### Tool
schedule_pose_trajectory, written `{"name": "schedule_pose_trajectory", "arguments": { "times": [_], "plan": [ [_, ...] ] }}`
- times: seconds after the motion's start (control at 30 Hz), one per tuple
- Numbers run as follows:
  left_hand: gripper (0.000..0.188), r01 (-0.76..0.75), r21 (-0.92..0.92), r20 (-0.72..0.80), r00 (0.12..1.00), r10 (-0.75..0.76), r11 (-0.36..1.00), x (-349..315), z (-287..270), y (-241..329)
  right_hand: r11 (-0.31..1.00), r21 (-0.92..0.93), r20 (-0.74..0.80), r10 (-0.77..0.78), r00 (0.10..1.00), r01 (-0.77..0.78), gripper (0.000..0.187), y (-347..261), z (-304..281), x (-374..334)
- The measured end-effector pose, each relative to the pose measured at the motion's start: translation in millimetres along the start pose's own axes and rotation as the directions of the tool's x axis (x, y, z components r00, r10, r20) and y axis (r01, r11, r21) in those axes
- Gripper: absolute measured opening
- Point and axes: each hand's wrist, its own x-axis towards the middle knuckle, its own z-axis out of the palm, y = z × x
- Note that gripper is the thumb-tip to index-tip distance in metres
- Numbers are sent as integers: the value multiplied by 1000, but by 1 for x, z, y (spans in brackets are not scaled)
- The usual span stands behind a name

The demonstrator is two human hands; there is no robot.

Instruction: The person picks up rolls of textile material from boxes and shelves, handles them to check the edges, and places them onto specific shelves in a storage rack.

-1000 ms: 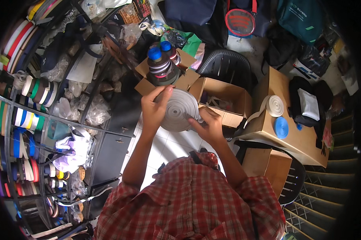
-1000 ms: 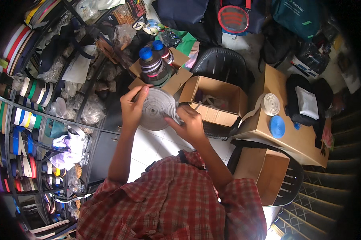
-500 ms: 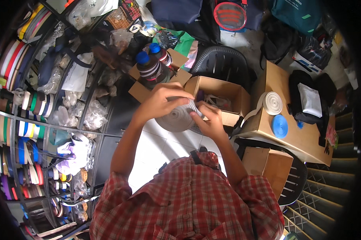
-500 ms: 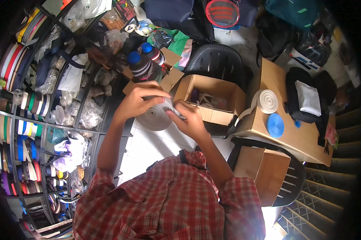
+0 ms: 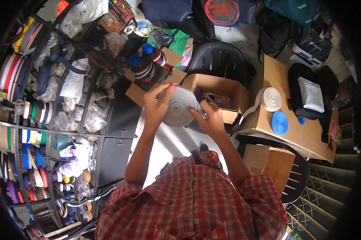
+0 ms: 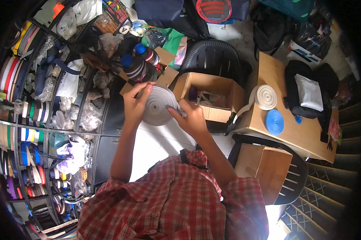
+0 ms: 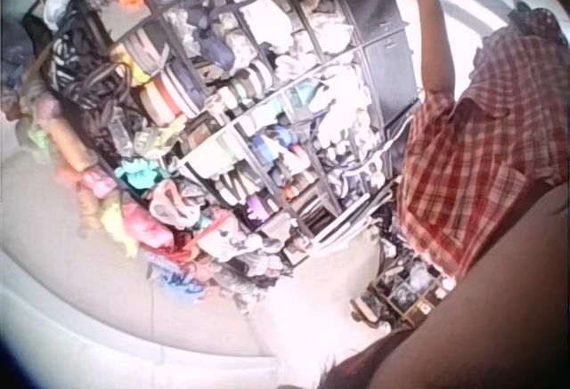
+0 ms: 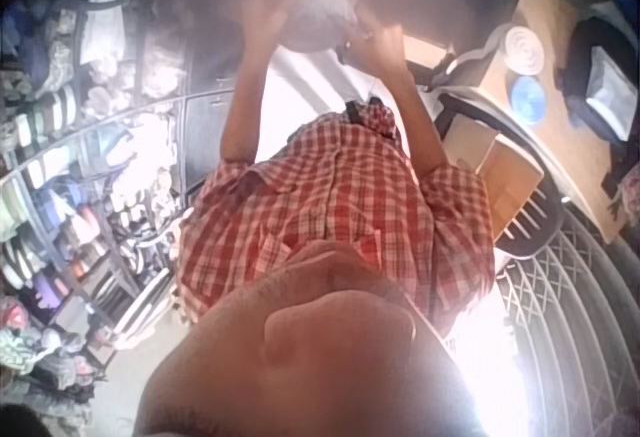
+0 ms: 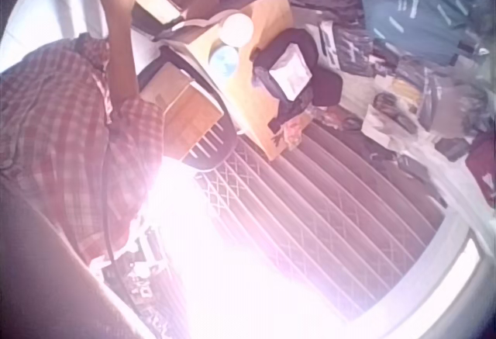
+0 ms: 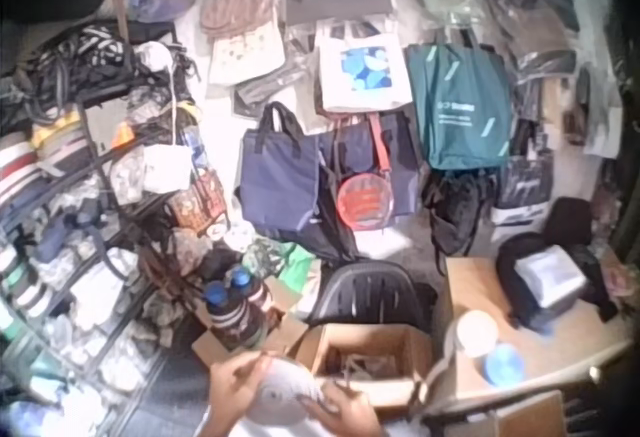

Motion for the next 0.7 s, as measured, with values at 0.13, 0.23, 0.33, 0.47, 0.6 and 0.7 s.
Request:
{"name": "schedule_pose_trajectory", "arguments": {
  "times": [0.13,0.23,0.33,0.47,0.6,0.7],
  "plan": [
    [19,83,-50,-125,988,-89,995,-6,18,-9,995,31,-26,96,995,-95,30,5,-2,-2],
    [22,160,-96,-228,957,-179,982,-20,37,-15,991,73,-149,122,981,-112,27,17,6,-7],
    [22,203,-116,-289,930,-228,972,-31,45,-24,936,178,-100,326,940,-305,26,22,3,-14],
    [18,271,-63,90,960,-265,961,-30,10,-39,898,230,87,365,927,-375,17,29,-4,-27],
    [18,174,-19,429,891,-149,985,-16,-5,-15,940,264,147,184,972,-218,23,13,-7,-20],
    [19,-131,16,599,795,96,991,-21,-8,0,939,340,210,-33,977,-42,19,5,-9,-19]
  ]
}}
